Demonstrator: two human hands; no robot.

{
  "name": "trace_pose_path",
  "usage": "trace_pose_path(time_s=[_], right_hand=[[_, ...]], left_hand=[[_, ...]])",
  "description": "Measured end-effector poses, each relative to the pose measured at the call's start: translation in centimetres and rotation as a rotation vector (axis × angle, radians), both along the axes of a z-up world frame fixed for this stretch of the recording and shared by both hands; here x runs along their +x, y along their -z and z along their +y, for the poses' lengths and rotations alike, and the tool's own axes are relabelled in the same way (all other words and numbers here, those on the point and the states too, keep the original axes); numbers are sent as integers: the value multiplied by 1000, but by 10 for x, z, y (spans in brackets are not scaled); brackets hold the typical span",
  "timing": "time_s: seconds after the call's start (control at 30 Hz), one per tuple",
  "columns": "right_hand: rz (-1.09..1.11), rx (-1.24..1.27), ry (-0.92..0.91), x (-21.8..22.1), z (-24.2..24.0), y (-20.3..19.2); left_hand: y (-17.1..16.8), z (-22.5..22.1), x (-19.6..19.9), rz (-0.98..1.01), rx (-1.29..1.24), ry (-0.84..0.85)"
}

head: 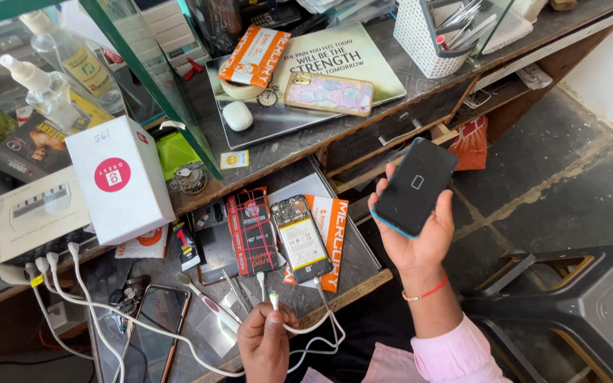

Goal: The person uses tweezers to manipulate internal components of a disassembled smartphone, then picks up a second smartphone, connects a charging cable, and tests the device by pressing buttons and observing the screen.

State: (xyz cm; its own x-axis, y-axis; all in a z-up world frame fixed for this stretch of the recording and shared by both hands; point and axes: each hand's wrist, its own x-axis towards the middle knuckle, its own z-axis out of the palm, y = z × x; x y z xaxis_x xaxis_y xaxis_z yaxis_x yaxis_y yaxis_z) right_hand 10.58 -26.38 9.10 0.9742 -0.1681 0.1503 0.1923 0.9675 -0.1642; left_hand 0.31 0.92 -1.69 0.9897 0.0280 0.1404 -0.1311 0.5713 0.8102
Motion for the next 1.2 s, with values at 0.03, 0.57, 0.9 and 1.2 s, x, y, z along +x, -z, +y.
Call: trace_pose_path(time_s=[0.03, 0.57, 0.9, 1.2], right_hand=[[-24, -9, 8, 0, 0, 0], [-60, -23, -10, 0, 1, 2], [-82, -133, 133, 4, -8, -15], [13, -180, 170, 7, -7, -13]], left_hand=[[2, 0, 1, -14, 5, -5], [22, 2, 7, 7, 127, 29], [44, 3, 11, -130, 76, -10], [47, 3, 10, -107, 57, -22]])
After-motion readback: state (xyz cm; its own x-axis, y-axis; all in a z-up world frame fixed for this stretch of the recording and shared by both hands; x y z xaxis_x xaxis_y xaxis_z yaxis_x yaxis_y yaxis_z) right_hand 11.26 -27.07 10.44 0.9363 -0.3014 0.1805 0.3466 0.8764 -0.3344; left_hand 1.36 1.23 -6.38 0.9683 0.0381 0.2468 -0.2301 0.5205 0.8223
